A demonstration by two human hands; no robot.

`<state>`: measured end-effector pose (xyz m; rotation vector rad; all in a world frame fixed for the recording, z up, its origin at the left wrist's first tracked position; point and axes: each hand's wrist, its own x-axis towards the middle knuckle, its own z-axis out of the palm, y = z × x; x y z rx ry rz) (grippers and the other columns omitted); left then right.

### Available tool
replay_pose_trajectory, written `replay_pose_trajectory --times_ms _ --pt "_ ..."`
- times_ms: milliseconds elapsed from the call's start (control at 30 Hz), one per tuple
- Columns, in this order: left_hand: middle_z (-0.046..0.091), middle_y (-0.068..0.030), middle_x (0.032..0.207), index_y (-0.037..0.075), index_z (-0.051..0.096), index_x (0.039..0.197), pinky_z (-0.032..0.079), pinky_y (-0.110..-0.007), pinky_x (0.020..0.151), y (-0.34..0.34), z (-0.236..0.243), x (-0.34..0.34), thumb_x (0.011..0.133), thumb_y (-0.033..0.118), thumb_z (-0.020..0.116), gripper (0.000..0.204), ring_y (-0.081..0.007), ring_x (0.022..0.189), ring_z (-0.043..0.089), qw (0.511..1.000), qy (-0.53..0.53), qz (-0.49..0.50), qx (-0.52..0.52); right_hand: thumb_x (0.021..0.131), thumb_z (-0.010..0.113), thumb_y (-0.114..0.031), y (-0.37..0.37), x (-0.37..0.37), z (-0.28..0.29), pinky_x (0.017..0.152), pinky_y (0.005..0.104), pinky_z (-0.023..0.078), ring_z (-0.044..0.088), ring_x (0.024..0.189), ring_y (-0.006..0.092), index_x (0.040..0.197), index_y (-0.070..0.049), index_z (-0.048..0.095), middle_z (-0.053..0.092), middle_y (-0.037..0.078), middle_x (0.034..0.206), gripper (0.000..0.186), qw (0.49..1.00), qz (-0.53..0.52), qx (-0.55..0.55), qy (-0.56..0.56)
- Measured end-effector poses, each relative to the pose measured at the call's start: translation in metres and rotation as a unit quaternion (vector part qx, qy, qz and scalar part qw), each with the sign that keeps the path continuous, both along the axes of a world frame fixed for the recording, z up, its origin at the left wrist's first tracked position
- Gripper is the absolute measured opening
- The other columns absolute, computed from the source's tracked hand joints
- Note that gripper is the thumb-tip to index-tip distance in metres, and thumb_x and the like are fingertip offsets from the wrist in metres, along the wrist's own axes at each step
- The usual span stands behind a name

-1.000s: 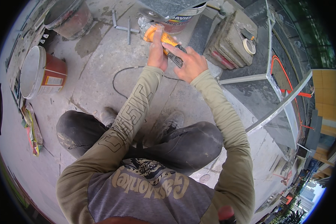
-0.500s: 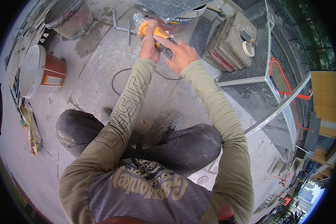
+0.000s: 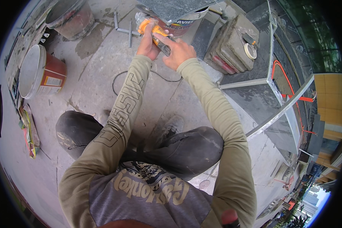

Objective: The person uses an angle grinder to cut a dark tile, then lifts and fits the tile into a curved section of a tiled structure.

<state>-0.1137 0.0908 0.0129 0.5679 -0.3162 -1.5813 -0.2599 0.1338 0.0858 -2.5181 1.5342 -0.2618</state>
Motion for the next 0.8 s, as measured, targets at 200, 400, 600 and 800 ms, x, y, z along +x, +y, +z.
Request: replay_pose_trajectory --times_ms 200,400,600,800 --pt "0.067 -0.0154 0.105 0.008 0.050 0.132 0.057 -0.047 0.090 0.027 -0.001 -0.025 0.106 0.046 0.051 0.046 -0.0325 0.098 0.071 0.998 0.040 0.015 -0.050 0.076 0.073 -0.021 0.024 -0.024 0.006 0.082 0.0502 0.059 0.071 0.093 0.0403 0.150 -0.054 0.048 0.064 0.018 0.102 0.085 1.000 0.004 0.006 -0.001" --pt "0.065 -0.0148 0.099 0.005 0.049 0.131 0.059 -0.044 0.083 0.051 0.008 -0.058 0.105 0.044 0.052 0.047 -0.0316 0.089 0.071 0.999 0.025 0.038 -0.002 0.075 0.074 -0.020 0.045 -0.055 0.000 0.075 0.0492 0.058 0.068 0.082 0.0374 0.150 -0.053 0.051 0.060 0.015 0.093 0.084 0.999 0.022 -0.018 -0.030" --pt "0.065 -0.0148 0.098 0.004 0.049 0.131 0.060 -0.044 0.080 0.053 0.009 -0.063 0.104 0.044 0.054 0.049 -0.0311 0.087 0.071 0.998 0.023 0.053 0.010 0.074 0.074 -0.019 0.049 -0.058 0.002 0.073 0.0495 0.057 0.068 0.080 0.0368 0.150 -0.051 0.052 0.059 0.015 0.092 0.085 0.999 0.029 -0.023 -0.037" --pt "0.068 -0.0151 0.089 -0.001 0.056 0.116 0.061 -0.042 0.070 0.059 0.014 -0.070 0.103 0.039 0.060 0.042 -0.0295 0.076 0.073 0.995 0.057 0.074 0.032 0.074 0.074 -0.019 0.056 -0.062 0.006 0.076 0.0499 0.058 0.069 0.086 0.0379 0.150 -0.051 0.051 0.063 0.017 0.099 0.085 0.999 0.015 -0.007 -0.029"
